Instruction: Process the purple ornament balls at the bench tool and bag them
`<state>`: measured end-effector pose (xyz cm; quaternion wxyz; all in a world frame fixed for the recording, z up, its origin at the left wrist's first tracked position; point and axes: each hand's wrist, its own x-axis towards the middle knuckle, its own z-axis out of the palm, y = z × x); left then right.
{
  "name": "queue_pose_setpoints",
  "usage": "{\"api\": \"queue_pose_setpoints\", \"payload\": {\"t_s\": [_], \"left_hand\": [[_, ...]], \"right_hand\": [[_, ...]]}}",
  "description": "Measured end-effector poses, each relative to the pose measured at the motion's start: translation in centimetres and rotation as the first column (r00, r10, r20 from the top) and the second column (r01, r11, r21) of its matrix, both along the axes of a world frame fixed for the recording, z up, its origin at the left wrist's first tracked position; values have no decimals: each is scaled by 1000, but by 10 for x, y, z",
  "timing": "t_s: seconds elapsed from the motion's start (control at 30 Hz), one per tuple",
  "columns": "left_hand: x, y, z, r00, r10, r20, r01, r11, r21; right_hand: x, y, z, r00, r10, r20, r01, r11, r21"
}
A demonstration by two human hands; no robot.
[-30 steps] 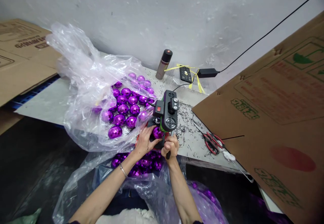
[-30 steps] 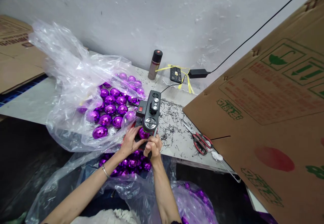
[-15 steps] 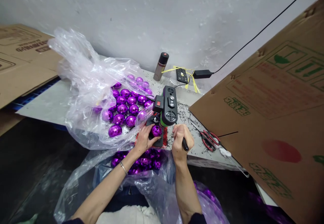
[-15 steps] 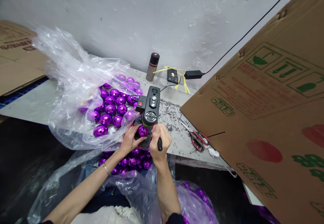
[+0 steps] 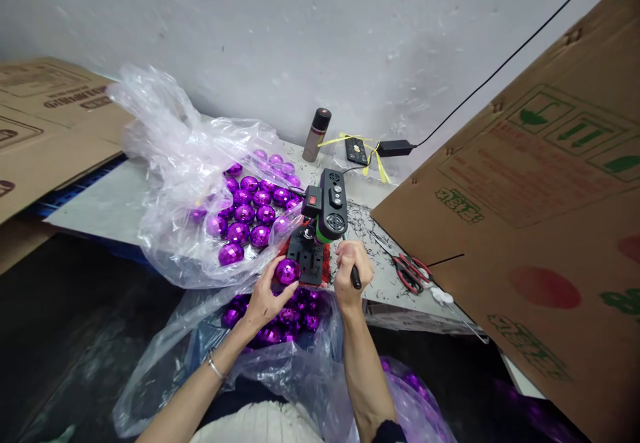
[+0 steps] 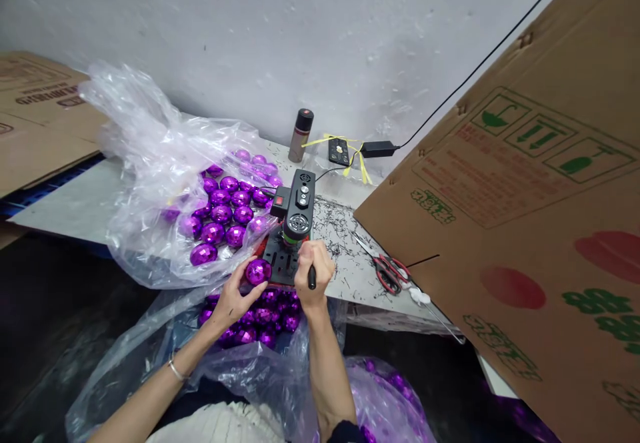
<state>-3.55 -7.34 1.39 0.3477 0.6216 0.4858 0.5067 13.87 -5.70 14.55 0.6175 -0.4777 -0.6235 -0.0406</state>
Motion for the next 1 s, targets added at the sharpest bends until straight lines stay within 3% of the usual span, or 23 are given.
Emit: {"api": "queue_pose_setpoints", "payload": {"t_s": [0.13,0.3,0.47,0.6,0.67,0.7,0.73,0.8,0.87,0.93,1.0], "left_hand": [[10,13,20,984,-39,175,63,989,-135],[19,33,35,947,-19,320,85,977,-195],[3,17,44,881,-18,473,169,945,-279],[-2,-4,55,734,45,678,255,907,-336],[4,-16,60,667,58,743,360,848,-389],[8,-23,61,650,53,758,424,803,-420],[13,-31,61,643,43,765,489,746,-453],[24,-46,57,644,25,764,589,621,-517],[31,-59,51,668,-17,744,651,497,-573],[31,-65,46,715,-145,684,678,385,-626],[24,-61,48,751,-329,573,660,347,-666]], "right_hand": [[0,0,-2,1000,7,14,-7,1000,17],[0,0,0,998,12,59,-16,999,52],[5,1,-8,999,16,43,-18,999,30],[8,-19,-32,993,-55,-102,43,993,-111],[6,-41,-50,993,-41,-112,12,969,-248],[4,-54,-61,995,32,-95,-62,943,-328],[1,-68,-72,992,104,-67,-122,914,-386],[-4,-97,-94,992,125,-17,-119,878,-463],[-6,-125,-116,999,46,-17,-48,861,-506],[0,-151,-137,997,-63,-33,36,843,-537],[15,-176,-159,977,-210,-33,153,803,-576]]}}
